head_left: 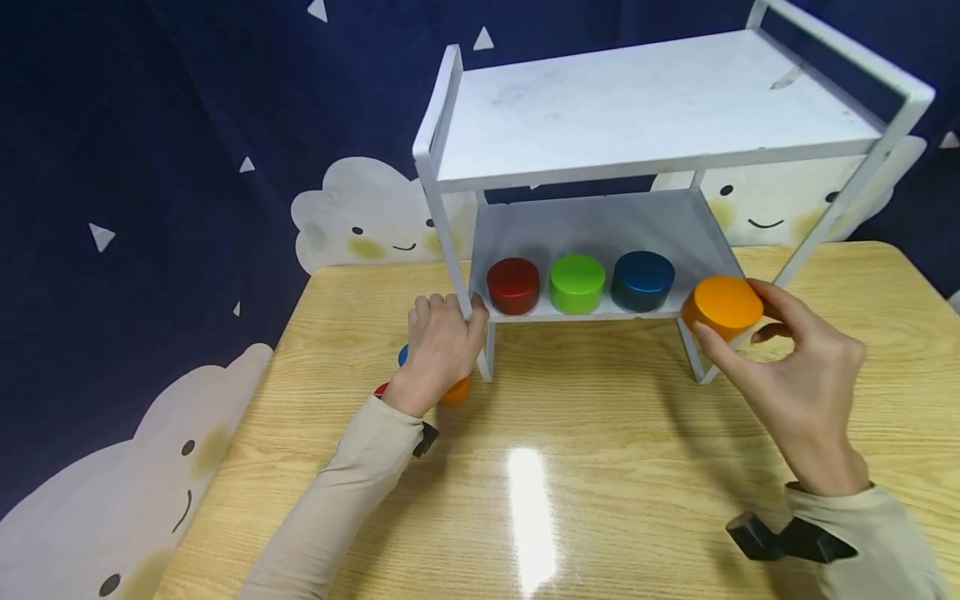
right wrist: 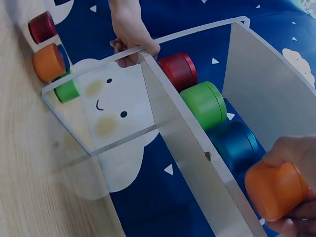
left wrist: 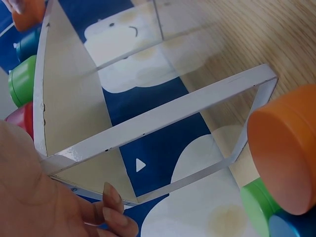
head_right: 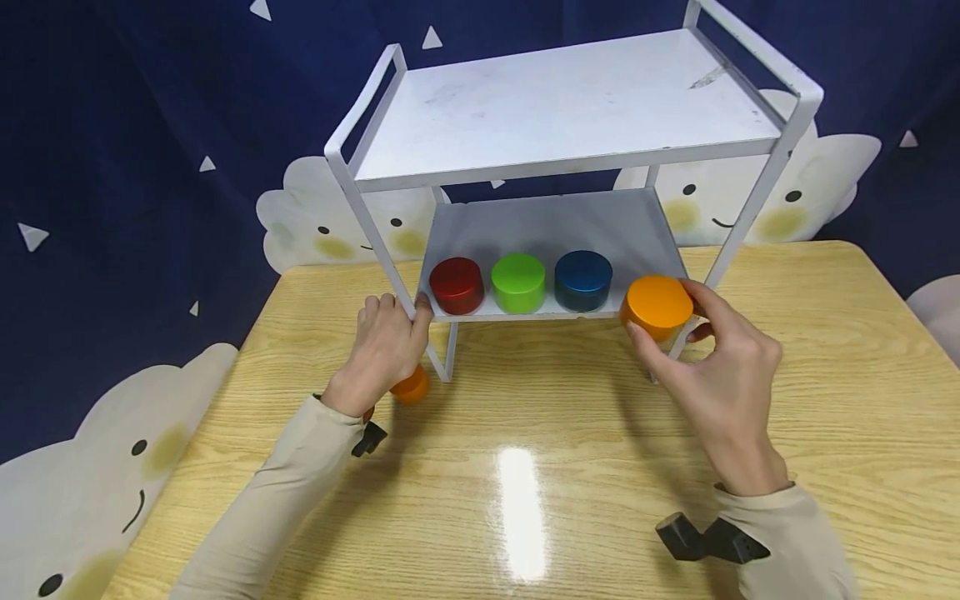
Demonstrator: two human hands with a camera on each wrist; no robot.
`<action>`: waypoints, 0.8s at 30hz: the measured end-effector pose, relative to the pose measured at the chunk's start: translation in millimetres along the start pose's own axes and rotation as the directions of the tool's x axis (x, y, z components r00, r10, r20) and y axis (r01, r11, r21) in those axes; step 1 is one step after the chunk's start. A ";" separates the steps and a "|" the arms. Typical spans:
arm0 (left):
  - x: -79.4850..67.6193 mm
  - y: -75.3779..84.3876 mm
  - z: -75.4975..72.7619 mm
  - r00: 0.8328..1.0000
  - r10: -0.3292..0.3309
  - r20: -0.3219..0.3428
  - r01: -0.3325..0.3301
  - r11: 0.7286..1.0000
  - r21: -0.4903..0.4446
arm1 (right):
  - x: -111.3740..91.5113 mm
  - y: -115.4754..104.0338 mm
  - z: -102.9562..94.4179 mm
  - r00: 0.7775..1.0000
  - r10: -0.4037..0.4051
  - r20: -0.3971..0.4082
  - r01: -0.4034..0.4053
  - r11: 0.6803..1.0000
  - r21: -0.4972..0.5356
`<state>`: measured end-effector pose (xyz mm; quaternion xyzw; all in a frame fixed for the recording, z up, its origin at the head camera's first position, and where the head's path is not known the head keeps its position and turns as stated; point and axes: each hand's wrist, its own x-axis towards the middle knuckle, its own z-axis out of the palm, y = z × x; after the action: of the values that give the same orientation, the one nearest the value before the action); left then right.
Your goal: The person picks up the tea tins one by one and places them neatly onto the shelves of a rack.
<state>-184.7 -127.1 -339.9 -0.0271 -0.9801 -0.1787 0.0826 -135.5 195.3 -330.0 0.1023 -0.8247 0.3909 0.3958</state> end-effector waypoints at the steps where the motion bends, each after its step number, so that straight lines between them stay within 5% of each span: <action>1: -0.1 -0.1 0.2 1.000 0.006 -0.005 -0.006 1.000 0.006 | 0.5 -0.8 0.8 1.000 -0.002 0.003 0.002 1.000 -0.007; 11: -0.5 -0.1 1.2 0.999 0.032 -0.036 -0.031 0.999 0.022 | 11.3 -22.5 9.7 0.995 0.028 0.096 -0.006 0.975 -0.222; 24: -0.9 -0.5 0.2 0.999 0.031 -0.023 -0.031 0.999 0.023 | 21.2 -31.1 19.2 0.977 0.073 0.199 0.004 0.933 -0.361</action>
<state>-183.9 -127.5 -340.5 -0.0392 -0.9805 -0.1666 0.0970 -145.7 163.4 -304.2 0.0543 -0.9209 0.2275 0.3119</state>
